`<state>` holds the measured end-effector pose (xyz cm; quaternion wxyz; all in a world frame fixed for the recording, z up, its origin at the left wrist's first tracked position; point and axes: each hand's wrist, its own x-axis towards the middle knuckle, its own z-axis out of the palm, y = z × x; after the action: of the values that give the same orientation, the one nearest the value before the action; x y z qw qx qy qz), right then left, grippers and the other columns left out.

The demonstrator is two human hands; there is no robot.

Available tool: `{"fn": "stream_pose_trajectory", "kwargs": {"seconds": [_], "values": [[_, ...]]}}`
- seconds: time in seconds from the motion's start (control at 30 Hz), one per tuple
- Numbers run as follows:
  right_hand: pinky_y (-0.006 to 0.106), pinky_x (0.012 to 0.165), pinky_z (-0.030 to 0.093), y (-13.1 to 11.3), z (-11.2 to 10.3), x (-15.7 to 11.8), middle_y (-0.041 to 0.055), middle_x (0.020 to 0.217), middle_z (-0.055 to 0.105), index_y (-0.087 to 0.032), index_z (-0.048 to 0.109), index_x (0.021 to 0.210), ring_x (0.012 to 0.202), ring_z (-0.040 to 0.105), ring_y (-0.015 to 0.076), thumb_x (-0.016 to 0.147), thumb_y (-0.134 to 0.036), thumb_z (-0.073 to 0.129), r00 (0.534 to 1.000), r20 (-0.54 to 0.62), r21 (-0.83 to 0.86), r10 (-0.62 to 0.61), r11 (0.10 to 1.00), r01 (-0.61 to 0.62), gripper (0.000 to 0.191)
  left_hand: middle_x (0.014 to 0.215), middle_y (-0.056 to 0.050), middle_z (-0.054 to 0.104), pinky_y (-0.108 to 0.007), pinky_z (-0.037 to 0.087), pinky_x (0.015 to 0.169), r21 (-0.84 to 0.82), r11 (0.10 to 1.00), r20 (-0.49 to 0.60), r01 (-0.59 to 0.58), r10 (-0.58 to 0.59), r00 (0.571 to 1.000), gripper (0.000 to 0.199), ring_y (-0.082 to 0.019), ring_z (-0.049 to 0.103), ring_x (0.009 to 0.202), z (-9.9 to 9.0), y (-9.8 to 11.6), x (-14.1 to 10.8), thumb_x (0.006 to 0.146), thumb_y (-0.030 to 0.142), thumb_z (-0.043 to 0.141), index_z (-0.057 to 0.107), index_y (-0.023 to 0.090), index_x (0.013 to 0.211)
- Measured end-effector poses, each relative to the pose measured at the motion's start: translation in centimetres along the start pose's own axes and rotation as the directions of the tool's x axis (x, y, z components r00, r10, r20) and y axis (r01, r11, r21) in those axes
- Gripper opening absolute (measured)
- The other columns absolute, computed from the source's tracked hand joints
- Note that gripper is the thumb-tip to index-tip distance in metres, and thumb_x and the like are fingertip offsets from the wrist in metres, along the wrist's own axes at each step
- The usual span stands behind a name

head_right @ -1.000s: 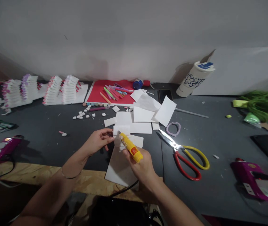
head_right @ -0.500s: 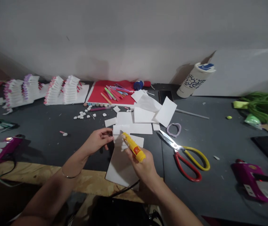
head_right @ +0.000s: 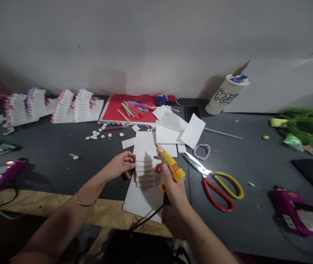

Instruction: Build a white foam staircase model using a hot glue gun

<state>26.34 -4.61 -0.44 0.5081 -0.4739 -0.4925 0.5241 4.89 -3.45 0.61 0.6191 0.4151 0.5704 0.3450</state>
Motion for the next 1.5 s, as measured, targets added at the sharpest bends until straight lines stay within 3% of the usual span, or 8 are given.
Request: {"fn": "stream_pose_trajectory", "kwargs": {"seconds": [0.17,0.27,0.33,0.43,0.6,0.77,1.03,1.5], "values": [[0.031,0.074,0.052,0.7,0.5,0.4,0.0024,0.073,0.063,-0.021,0.057,0.07,0.072,0.063,0.0168,0.088,-0.055,0.057,0.996,0.043,0.125,0.076,0.989,-0.081,0.039,0.072,0.002,0.057,-0.019,0.046,0.04,0.155,0.987,-0.052,-0.038,0.047,0.998,0.03,-0.013,0.061,0.058,-0.6,-0.3,-0.1,0.073,0.031,0.072,0.058,0.017,0.095],[0.029,0.072,0.051,0.7,0.7,0.7,0.0002,0.07,0.06,-0.021,0.057,0.068,0.069,0.06,0.0148,0.088,-0.054,0.06,0.996,0.016,0.213,0.091,0.973,-0.092,0.038,0.066,0.003,0.056,-0.021,0.044,0.045,0.394,0.916,-0.18,-0.079,0.161,0.97,0.019,-0.012,0.056,0.053,-2.0,0.2,0.2,0.08,0.031,0.066,0.061,0.018,0.092],[0.029,0.072,0.051,0.7,0.8,0.7,-0.0012,0.069,0.058,-0.022,0.057,0.068,0.068,0.059,0.0142,0.087,-0.053,0.062,0.995,0.004,0.275,0.101,0.956,-0.098,0.037,0.073,0.0,0.06,-0.026,0.05,0.059,0.62,0.779,-0.251,-0.097,0.313,0.916,0.01,-0.015,0.06,0.065,-3.0,0.8,0.6,0.083,0.027,0.064,0.063,0.018,0.088],[0.03,0.072,0.051,0.6,1.0,0.7,-0.0023,0.069,0.057,-0.023,0.058,0.068,0.07,0.058,0.0144,0.084,-0.052,0.066,0.992,-0.035,0.346,0.125,0.932,-0.106,0.035,0.104,-0.009,0.065,-0.038,0.05,0.089,0.856,0.51,-0.19,-0.091,0.472,0.861,0.018,-0.024,0.061,0.101,-4.3,1.7,1.5,0.083,0.023,0.066,0.065,0.016,0.099],[0.032,0.075,0.052,0.2,0.9,0.4,-0.0026,0.066,0.056,-0.022,0.058,0.065,0.068,0.057,0.0147,0.079,-0.057,0.07,0.989,-0.051,0.385,0.141,0.916,-0.111,0.039,0.125,-0.014,0.06,-0.044,0.042,0.104,0.948,0.29,-0.013,-0.128,0.438,0.899,0.039,-0.029,0.053,0.118,-5.3,1.6,3.0,0.086,0.022,0.064,0.058,0.013,0.124],[0.03,0.061,0.05,0.0,0.8,0.2,-0.0012,0.067,0.058,-0.021,0.059,0.067,0.06,0.054,0.0133,0.08,-0.058,0.069,0.979,0.106,0.362,0.172,0.911,-0.199,0.04,0.112,-0.011,0.061,-0.043,0.043,0.101,0.933,0.331,-0.021,-0.141,0.44,0.898,0.03,-0.028,0.055,0.11,-5.6,1.1,3.9,0.084,0.02,0.064,0.064,0.016,0.114],[0.03,0.058,0.048,0.2,0.9,0.4,-0.0001,0.066,0.06,-0.021,0.058,0.067,0.059,0.054,0.0137,0.082,-0.058,0.068,0.979,0.118,0.309,0.167,0.931,-0.196,0.041,0.107,-0.007,0.061,-0.033,0.051,0.075,0.78,0.6,-0.096,-0.178,0.395,0.914,0.035,-0.018,0.059,0.08,-3.6,3.5,2.6,0.079,0.021,0.068,0.063,0.018,0.113],[0.031,0.059,0.047,-0.3,1.0,0.5,-0.0003,0.067,0.061,-0.022,0.057,0.066,0.058,0.055,0.0142,0.08,-0.061,0.066,0.978,0.108,0.295,0.178,0.934,-0.202,0.043,0.111,-0.006,0.065,-0.033,0.051,0.079,0.741,0.62,0.034,-0.259,0.351,0.936,0.035,-0.017,0.059,0.083,-1.7,5.1,1.4,0.077,0.024,0.073,0.069,0.021,0.112]]}}
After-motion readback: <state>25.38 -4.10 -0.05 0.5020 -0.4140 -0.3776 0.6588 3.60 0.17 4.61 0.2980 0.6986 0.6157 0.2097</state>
